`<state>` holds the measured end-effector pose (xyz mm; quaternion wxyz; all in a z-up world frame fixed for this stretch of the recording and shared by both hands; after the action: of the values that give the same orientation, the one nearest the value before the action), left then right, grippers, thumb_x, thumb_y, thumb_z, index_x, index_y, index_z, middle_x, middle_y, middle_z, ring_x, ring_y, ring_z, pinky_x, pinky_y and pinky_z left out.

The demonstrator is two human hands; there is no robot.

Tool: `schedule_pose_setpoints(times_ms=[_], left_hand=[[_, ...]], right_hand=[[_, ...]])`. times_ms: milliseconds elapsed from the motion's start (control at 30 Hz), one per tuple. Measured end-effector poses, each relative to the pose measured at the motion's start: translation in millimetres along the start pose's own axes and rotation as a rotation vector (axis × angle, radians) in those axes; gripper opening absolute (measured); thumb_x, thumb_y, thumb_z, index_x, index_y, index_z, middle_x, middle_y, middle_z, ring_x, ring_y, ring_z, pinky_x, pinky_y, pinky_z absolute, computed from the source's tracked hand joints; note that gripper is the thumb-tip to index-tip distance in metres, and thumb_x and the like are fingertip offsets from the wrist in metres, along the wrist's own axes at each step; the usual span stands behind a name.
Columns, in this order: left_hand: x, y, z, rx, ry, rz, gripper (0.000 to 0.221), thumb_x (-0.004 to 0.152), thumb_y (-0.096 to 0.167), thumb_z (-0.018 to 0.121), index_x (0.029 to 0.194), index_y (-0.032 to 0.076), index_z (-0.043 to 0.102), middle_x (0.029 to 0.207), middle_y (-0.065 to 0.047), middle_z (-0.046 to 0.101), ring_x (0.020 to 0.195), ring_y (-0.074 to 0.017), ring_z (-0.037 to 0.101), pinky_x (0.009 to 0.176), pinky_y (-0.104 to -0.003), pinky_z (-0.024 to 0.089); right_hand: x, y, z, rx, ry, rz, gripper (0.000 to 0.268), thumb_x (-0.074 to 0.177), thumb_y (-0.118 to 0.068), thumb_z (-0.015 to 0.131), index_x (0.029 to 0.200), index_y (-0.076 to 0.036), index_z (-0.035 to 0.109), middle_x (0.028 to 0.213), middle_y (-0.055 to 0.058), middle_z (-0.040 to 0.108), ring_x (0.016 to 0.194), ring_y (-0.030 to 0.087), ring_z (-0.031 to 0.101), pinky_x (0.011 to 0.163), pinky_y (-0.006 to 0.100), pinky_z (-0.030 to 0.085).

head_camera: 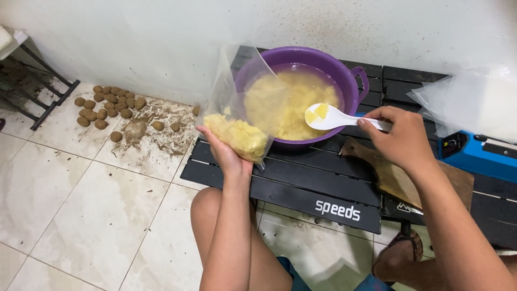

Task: Filling plastic bags with sliced potatoes from a bowl of water using a spoon.

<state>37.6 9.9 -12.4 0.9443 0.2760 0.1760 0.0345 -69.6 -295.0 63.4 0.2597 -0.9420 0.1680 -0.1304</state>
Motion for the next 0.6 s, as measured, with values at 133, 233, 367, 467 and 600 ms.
schedule_pose_setpoints(times_ms=[133,233,367,467,600], left_hand=[[-4,1,2,0.018,-0.015,-0.026,0.104,0.072,0.072,0.046,0.159,0.016,0.034,0.158,-0.016,0.047,0.14,-0.0361,0.052,0.11,-0.051,0.05],[-3,-1,4,0.017,-0.057,-0.062,0.103,0.072,0.073,0.043,0.159,0.017,0.034,0.157,-0.017,0.048,0.14,-0.0361,0.052,0.11,-0.051,0.049],[-3,-1,6,0.012,-0.092,-0.067,0.102,0.073,0.073,0.043,0.159,0.019,0.034,0.156,-0.015,0.048,0.139,-0.0336,0.052,0.111,-0.049,0.048],[-9,2,11,0.001,-0.079,-0.072,0.101,0.072,0.072,0.045,0.158,0.018,0.037,0.152,-0.015,0.051,0.136,-0.0325,0.054,0.108,-0.049,0.05],[-12,3,10,0.023,-0.028,-0.071,0.101,0.071,0.069,0.048,0.156,0.015,0.041,0.153,-0.016,0.053,0.136,-0.0348,0.056,0.107,-0.051,0.052]], right_hand=[[-9,1,2,0.072,-0.061,0.097,0.021,0.101,-0.031,0.067,0.104,-0.015,0.081,0.074,0.003,0.067,0.064,0.018,0.046,0.061,0.035,0.033],[-15,0,7,0.323,-0.087,0.229,0.014,0.101,-0.021,0.07,0.108,-0.013,0.079,0.094,0.003,0.075,0.088,0.012,0.064,0.079,0.03,0.044],[-18,6,13,0.707,-0.09,0.314,0.014,0.104,-0.011,0.064,0.113,-0.005,0.073,0.08,0.009,0.065,0.056,0.014,0.041,0.051,0.028,0.034],[-19,-5,2,0.796,-0.037,0.297,0.013,0.106,-0.011,0.06,0.111,-0.004,0.07,0.084,0.011,0.068,0.058,0.013,0.046,0.051,0.026,0.034],[-18,-17,-20,0.909,0.091,0.233,0.009,0.11,-0.008,0.057,0.111,-0.007,0.066,0.084,0.009,0.067,0.059,0.011,0.051,0.052,0.023,0.039]])
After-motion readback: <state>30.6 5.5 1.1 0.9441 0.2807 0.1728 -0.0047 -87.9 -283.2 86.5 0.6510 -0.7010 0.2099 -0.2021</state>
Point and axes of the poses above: each hand's wrist, its own x-axis towards the middle knuckle, its own z-axis out of the palm, y = z × x, the point moved 5 cm from there along x, towards the middle knuckle
